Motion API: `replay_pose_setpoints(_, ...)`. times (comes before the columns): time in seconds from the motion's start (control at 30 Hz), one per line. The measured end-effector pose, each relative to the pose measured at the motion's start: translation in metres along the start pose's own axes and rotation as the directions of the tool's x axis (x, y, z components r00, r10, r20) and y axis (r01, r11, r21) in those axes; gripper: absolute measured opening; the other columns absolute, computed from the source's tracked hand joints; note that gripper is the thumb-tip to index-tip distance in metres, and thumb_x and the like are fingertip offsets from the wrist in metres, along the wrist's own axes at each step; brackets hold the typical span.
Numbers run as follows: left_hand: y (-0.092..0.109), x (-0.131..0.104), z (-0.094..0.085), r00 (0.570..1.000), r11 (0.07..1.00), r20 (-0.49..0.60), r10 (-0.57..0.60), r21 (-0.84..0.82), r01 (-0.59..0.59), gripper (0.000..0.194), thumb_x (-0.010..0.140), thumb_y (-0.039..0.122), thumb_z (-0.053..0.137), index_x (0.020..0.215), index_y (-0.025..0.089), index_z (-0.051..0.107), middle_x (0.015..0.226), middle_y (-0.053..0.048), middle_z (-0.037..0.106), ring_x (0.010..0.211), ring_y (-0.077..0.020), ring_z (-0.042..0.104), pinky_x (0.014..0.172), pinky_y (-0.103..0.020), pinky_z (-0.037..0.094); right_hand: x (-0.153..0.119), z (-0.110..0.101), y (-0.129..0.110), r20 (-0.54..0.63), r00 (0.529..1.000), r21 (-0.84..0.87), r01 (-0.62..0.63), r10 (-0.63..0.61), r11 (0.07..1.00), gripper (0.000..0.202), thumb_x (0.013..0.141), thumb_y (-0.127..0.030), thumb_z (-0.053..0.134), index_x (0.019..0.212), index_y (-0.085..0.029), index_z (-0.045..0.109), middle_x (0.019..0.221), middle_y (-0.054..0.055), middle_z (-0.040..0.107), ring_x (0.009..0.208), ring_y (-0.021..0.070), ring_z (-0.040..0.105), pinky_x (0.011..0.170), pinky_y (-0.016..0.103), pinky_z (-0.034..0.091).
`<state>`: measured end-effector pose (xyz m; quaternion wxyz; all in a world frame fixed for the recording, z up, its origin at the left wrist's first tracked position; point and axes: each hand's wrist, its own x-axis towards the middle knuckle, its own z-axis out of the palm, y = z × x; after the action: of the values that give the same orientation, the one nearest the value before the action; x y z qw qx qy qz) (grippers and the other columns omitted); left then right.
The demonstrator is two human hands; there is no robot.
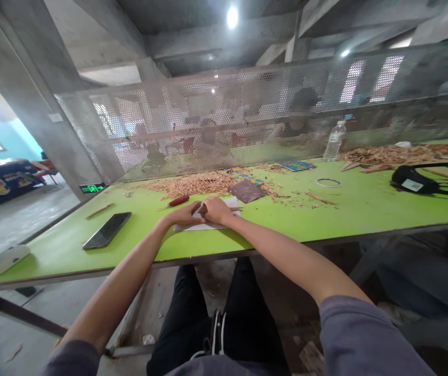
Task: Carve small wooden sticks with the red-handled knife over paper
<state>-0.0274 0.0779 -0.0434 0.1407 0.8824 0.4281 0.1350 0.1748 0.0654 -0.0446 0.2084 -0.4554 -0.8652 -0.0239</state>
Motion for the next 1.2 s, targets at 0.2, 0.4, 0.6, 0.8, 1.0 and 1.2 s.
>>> replay_pose_setpoints(0.2, 0.002, -0.0004, -0.0004, 1.0, 1.0, 0.025, -0.017, 0.009, 0.017, 0.088, 0.076, 0.067, 0.072, 0.146, 0.019, 0.048, 0.147, -0.015, 0.059, 0.129, -0.0354, 0.06, 0.107, -0.041, 0.047, 0.0018, -0.0013, -0.0009, -0.005, 0.999, -0.008, -0.047, 0.047, 0.999, 0.016, 0.088, -0.018, 0.061, 0.091, -0.01, 0.074, 0.097, 0.014, 0.073, 0.089, 0.0229, 0.065, 0.074, 0.028, 0.039)
replay_pose_setpoints(0.4, 0.0002, 0.0002, -0.0021, 0.998, 0.998, 0.061, 0.02, -0.06, -0.016, 0.079, 0.077, 0.061, 0.072, 0.142, 0.022, 0.051, 0.143, -0.012, 0.063, 0.125, -0.0329, 0.062, 0.105, -0.041, 0.049, 0.0017, 0.0016, -0.0011, 0.023, 0.997, 0.066, 0.066, -0.068, 0.996, 0.024, 0.079, -0.016, 0.07, 0.102, -0.012, 0.074, 0.102, 0.01, 0.074, 0.092, 0.0224, 0.065, 0.075, 0.027, 0.04)
replay_pose_setpoints(0.6, 0.0031, -0.0014, -0.0037, 1.0, 0.999, 0.026, -0.013, -0.047, 0.014, 0.084, 0.074, 0.062, 0.077, 0.143, 0.021, 0.051, 0.143, -0.014, 0.062, 0.126, -0.0349, 0.061, 0.104, -0.04, 0.049, 0.0058, 0.0025, 0.0017, -0.002, 1.0, -0.032, -0.03, 0.03, 0.999, 0.017, 0.088, -0.018, 0.061, 0.096, -0.01, 0.075, 0.103, 0.016, 0.074, 0.095, 0.0245, 0.066, 0.079, 0.028, 0.042)
replay_pose_setpoints(0.8, 0.0073, -0.0021, -0.0048, 0.999, 0.998, 0.039, -0.023, -0.064, 0.025, 0.081, 0.073, 0.06, 0.078, 0.14, 0.023, 0.054, 0.142, -0.012, 0.064, 0.126, -0.0342, 0.062, 0.105, -0.04, 0.049, 0.0044, 0.005, 0.0021, 0.02, 0.999, 0.004, 0.028, -0.028, 1.0, 0.026, 0.085, -0.019, 0.064, 0.108, -0.011, 0.075, 0.107, 0.014, 0.074, 0.097, 0.0241, 0.066, 0.082, 0.028, 0.043)
replay_pose_setpoints(1.0, 0.0095, -0.002, -0.0068, 0.998, 0.997, 0.043, -0.05, -0.052, 0.052, 0.083, 0.072, 0.06, 0.078, 0.14, 0.021, 0.054, 0.144, -0.014, 0.062, 0.129, -0.0359, 0.06, 0.107, -0.041, 0.048, 0.0044, 0.0026, 0.0029, 0.001, 1.0, 0.002, -0.01, 0.01, 1.0, 0.02, 0.086, -0.019, 0.062, 0.098, -0.01, 0.076, 0.101, 0.014, 0.074, 0.092, 0.0236, 0.065, 0.078, 0.027, 0.042)
replay_pose_setpoints(1.2, 0.0086, -0.0011, -0.0062, 0.999, 0.997, 0.039, -0.02, -0.069, 0.022, 0.079, 0.072, 0.057, 0.079, 0.138, 0.021, 0.055, 0.14, -0.013, 0.065, 0.125, -0.0348, 0.062, 0.105, -0.04, 0.048, 0.0055, 0.0029, 0.0043, 0.02, 1.0, -0.004, 0.015, -0.015, 1.0, 0.021, 0.088, -0.02, 0.061, 0.1, -0.01, 0.075, 0.103, 0.015, 0.074, 0.092, 0.0228, 0.065, 0.078, 0.027, 0.041)
